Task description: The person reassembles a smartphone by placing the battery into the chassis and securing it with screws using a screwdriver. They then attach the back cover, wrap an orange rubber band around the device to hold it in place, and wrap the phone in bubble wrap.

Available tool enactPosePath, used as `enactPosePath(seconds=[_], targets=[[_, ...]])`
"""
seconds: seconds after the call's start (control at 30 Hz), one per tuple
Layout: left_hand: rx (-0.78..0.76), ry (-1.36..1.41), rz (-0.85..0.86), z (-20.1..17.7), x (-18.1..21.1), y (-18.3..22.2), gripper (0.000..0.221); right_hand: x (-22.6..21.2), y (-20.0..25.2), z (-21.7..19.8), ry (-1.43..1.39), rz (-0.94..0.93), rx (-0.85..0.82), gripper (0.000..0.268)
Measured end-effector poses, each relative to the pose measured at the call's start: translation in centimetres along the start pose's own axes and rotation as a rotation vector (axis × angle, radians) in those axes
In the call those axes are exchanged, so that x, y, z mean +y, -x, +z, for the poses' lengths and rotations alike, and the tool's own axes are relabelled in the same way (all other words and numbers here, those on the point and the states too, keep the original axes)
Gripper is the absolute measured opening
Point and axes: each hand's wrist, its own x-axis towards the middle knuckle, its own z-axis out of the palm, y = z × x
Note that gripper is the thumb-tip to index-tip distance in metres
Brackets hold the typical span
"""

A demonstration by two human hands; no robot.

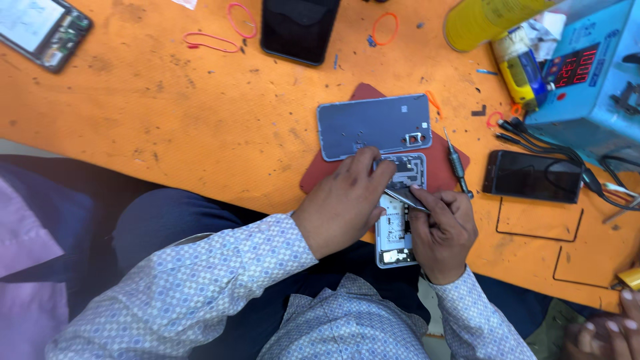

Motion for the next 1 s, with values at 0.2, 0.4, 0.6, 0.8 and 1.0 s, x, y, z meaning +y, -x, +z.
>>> enactPosePath(seconds=[0.2, 0.4, 0.6, 0.8, 1.0], targets=[[0.021, 0.093, 0.007, 0.5, -0.1, 0.0, 0.059, 0.2, 0.3, -0.1, -0.041, 0.025, 0.008, 0.033], [-0.011, 0.090, -0.048, 0.1, 0.5, -0.4, 0.065, 0.5, 0.4, 0.0, -0.016, 0.010, 0.016, 0.044], [0.747, -0.106, -0.070, -3.8, 1.0, -0.8, 0.082, 0.2, 0.4, 0.1, -0.011, 0.004, 0.032, 0.044], [0.625, -0.062, -0.097, -5.8, -0.5, -1.8, 0.050, 0.5, 0.3, -0.2, -0.055, 0.026, 0.014, 0.038], [0.099, -0.157, 0.122, -2.1, 2.0, -0.1, 0.021, 1.1, 0.8, -1.2, -0.226, -0.076, -0.007, 0.024]])
